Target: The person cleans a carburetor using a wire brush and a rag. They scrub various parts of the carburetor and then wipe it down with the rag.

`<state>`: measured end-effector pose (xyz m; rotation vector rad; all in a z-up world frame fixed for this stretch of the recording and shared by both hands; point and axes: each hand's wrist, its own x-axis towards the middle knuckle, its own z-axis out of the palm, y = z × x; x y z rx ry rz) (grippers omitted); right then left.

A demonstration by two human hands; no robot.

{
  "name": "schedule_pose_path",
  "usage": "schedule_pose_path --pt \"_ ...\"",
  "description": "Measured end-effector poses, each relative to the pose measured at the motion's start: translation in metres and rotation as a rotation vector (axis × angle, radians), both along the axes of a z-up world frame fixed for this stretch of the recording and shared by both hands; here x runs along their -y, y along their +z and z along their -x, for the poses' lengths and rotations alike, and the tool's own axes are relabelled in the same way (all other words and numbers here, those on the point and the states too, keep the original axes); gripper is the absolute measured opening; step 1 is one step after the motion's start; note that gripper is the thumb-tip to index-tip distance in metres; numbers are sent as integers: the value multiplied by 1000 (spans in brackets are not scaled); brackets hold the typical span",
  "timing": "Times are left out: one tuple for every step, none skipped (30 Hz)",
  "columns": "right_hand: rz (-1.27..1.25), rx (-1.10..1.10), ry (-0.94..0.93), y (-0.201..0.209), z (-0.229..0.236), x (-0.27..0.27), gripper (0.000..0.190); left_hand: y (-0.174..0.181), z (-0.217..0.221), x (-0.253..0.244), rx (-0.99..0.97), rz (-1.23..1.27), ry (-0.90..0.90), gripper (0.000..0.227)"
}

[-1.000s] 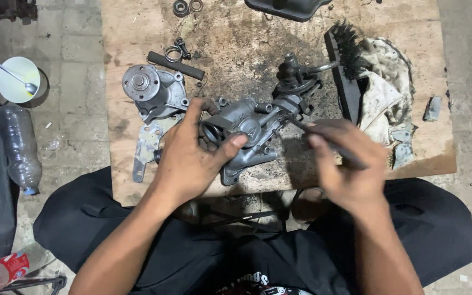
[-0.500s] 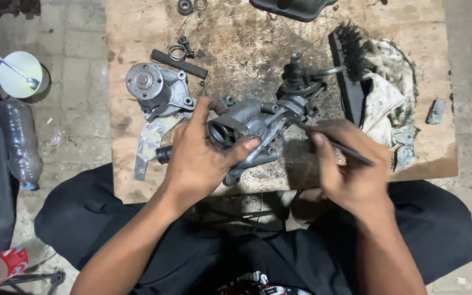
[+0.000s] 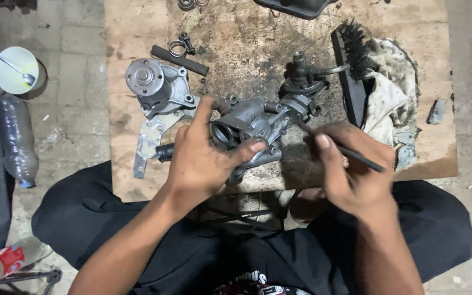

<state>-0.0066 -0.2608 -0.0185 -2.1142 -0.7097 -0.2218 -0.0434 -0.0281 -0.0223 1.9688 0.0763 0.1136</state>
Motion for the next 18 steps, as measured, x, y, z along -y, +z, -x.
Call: schedule_pose_path --pt "18 15 23 -11 -6 -2 8 0 1 -1 33 -4 -2 68" --pt "37 31 46 -21 -13 -4 8 1 1 -1 66 -8 -3 66" --pt "40 33 40 -9 -8 -4 8 1 1 0 68 -5 -10 66" --pt "128 55 14 4 -3 -4 7 2 1 0 21 -24 12 68" --pt "211 79 1 15 -1 -6 9 3 2 -1 -27 -49 46 70" --pt "209 83 6 10 -4 -7 9 3 1 -2 -23 -51 52 70" --pt "92 59 35 3 -5 -7 8 1 2 -2 45 -21 7 66" --pt "-24 35 63 -3 -6 -7 9 0 2 -2 114 9 -39 62" --pt "-25 30 62 -2 -7 -7 9 1 4 -2 109 9 -40 62" --pt "64 4 -21 -1 -8 -7 8 3 5 -2 97 -10 -12 66" --pt "156 -9 -109 2 -12 -5 10 5 2 0 97 -23 11 69" --pt "160 -2 -115 8 -8 -4 10 4 1 2 105 -19 5 69" --pt "112 22 -107 11 -4 -7 9 3 1 1 98 -21 0 71" --pt "63 46 -99 15 0 -10 10 2 2 0 91 -23 -5 74" --pt "67 42 -96 6 -5 -9 10 -1 1 -1 88 -20 -3 74" --pt "82 -27 -111 -3 -10 -7 11 -4 0 -1 124 -12 -21 75" --pt "95 -97 -133 -13 -13 -5 12 -7 0 -2 160 -7 -47 75" --pt "95 -102 -137 -7 -6 -8 12 -6 2 -1 156 -7 -51 75"
